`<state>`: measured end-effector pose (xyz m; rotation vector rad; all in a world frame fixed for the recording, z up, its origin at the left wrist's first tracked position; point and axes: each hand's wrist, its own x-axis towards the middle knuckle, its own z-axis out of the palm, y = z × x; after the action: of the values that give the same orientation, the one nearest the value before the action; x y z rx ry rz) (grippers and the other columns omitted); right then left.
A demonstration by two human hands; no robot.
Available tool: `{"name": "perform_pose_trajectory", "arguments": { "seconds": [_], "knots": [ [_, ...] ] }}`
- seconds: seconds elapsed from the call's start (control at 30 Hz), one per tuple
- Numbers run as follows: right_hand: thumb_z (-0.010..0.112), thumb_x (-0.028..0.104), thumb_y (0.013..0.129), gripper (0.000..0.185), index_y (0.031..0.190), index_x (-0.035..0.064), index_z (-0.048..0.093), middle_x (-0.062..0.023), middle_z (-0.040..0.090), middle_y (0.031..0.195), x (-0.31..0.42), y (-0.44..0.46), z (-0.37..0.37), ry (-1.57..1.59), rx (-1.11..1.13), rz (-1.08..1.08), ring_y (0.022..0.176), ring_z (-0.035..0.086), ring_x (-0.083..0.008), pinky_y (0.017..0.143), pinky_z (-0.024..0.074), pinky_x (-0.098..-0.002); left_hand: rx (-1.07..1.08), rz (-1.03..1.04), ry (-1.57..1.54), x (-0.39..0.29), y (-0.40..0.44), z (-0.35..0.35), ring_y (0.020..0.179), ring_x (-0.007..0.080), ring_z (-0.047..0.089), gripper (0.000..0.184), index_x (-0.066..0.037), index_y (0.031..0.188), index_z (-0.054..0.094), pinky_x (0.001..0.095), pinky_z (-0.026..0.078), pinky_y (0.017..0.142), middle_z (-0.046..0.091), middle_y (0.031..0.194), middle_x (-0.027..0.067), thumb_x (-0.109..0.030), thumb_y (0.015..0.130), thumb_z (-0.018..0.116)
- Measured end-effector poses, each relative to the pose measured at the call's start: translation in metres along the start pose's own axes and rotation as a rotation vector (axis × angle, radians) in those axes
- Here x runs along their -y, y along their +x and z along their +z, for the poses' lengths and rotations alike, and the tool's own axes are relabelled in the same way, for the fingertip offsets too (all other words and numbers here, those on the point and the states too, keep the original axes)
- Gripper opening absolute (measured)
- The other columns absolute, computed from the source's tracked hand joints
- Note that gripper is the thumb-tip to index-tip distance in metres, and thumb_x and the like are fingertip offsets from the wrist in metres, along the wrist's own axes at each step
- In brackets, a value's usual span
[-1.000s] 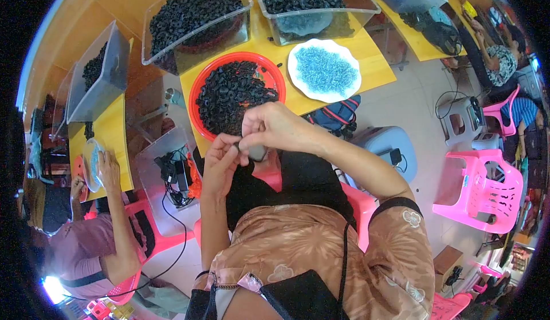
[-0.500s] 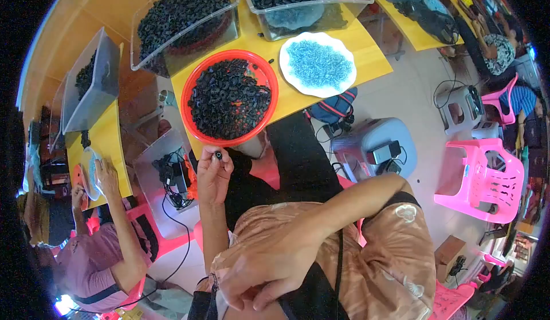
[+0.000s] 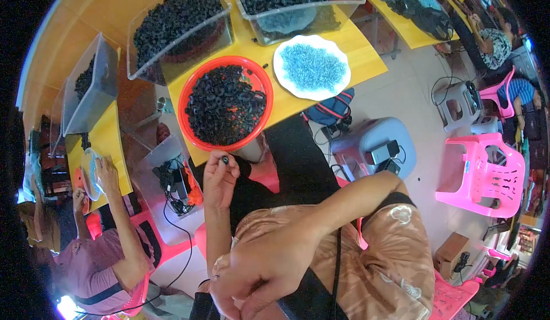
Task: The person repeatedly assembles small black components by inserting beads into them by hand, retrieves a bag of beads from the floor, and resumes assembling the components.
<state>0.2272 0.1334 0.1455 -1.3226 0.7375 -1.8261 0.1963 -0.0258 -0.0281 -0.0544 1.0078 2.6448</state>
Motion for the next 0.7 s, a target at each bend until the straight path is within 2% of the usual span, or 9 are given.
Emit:
{"name": "perform_pose_trajectory", "arguments": {
  "seconds": [0.1,0.2,0.27,0.33,0.43,0.53,0.6,0.67,0.7],
  "knots": [
    [0.065,0.012,0.085,0.015,0.081,-0.0019,0.060,-0.0129,0.064,0.079,0.031,-0.016,-0.022,0.052,-0.248,-0.442,0.068,0.062,-0.0237,0.059,0.0471,-0.0327,0.031,-0.022,0.017,-0.001,0.000,0.001,0.075,0.0142,0.057,0.015,-0.005,0.105,0.052,0.0254,0.048,0.068,0.059,0.088,0.0082,-0.011,0.092,0.056],
    [0.063,0.009,0.085,0.012,0.081,-0.0018,0.060,-0.0133,0.064,0.077,0.023,-0.018,-0.015,0.109,-0.392,-0.451,0.066,0.063,-0.0226,0.055,0.0474,-0.0329,0.025,-0.016,0.003,-0.002,0.000,0.003,0.074,0.0136,0.058,0.014,-0.005,0.104,0.053,0.0249,0.048,0.068,0.060,0.089,0.0083,-0.011,0.092,0.055],
    [0.062,0.014,0.086,0.014,0.089,0.0004,0.058,-0.0095,0.060,0.080,0.002,-0.002,-0.004,-0.508,-0.245,-0.124,0.071,0.060,-0.0238,0.062,0.0469,-0.0336,0.011,-0.020,-0.013,0.002,0.004,0.005,0.074,0.0134,0.058,0.014,-0.005,0.104,0.053,0.0243,0.048,0.068,0.060,0.089,0.0079,-0.011,0.092,0.055],
    [0.060,0.021,0.082,0.015,0.086,0.0059,0.058,-0.0086,0.055,0.078,-0.053,0.021,0.020,-0.873,-0.286,-0.366,0.070,0.057,-0.0234,0.055,0.0420,-0.0368,0.028,-0.042,-0.028,0.009,0.010,0.009,0.074,0.0131,0.058,0.013,-0.005,0.104,0.053,0.0245,0.048,0.068,0.060,0.089,0.0074,-0.011,0.092,0.055],
    [0.061,0.021,0.076,0.024,0.092,0.0038,0.053,-0.0067,0.050,0.084,-0.065,0.039,0.031,-1.061,-0.229,-0.414,0.075,0.054,-0.0254,0.073,0.0425,-0.0383,0.062,-0.082,-0.014,0.012,0.007,0.013,0.075,0.0126,0.058,0.013,-0.006,0.104,0.053,0.0247,0.048,0.068,0.061,0.089,0.0068,-0.011,0.092,0.055],
    [0.061,0.022,0.073,0.022,0.088,0.0062,0.059,-0.0061,0.051,0.071,-0.030,0.037,0.002,-1.072,-0.159,-0.346,0.067,0.057,-0.0272,0.058,0.0441,-0.0400,0.021,-0.077,0.014,-0.002,0.002,0.019,0.075,0.0123,0.058,0.013,-0.005,0.104,0.053,0.0248,0.048,0.068,0.061,0.089,0.0063,-0.011,0.092,0.055],
    [0.063,0.019,0.068,0.023,0.087,0.0075,0.060,-0.0060,0.054,0.074,-0.015,0.020,-0.037,-1.382,-0.251,-0.179,0.068,0.058,-0.0247,0.057,0.0448,-0.0371,0.037,-0.069,0.002,0.002,-0.006,-0.001,0.076,0.0123,0.058,0.015,-0.004,0.105,0.053,0.0248,0.048,0.067,0.061,0.088,0.0060,-0.011,0.092,0.056],
    [0.065,0.017,0.069,0.018,0.085,0.0079,0.063,-0.0083,0.060,0.081,-0.008,-0.010,-0.092,-1.631,-0.453,-0.017,0.071,0.060,-0.0233,0.057,0.0470,-0.0348,-0.178,-0.046,0.064,-0.021,-0.019,0.027,0.078,0.0125,0.058,0.018,-0.004,0.107,0.053,0.0255,0.047,0.067,0.061,0.087,0.0058,-0.011,0.091,0.057],
    [0.066,0.015,0.075,0.015,0.086,0.0048,0.063,-0.0107,0.063,0.082,0.001,-0.022,-0.122,-1.659,-0.616,-0.022,0.072,0.061,-0.0263,0.061,0.0488,-0.0362,-0.035,-0.039,0.098,-0.020,-0.020,0.006,0.079,0.0128,0.058,0.020,-0.004,0.108,0.054,0.0261,0.047,0.067,0.061,0.089,0.0063,-0.012,0.090,0.058]
  ]
}}
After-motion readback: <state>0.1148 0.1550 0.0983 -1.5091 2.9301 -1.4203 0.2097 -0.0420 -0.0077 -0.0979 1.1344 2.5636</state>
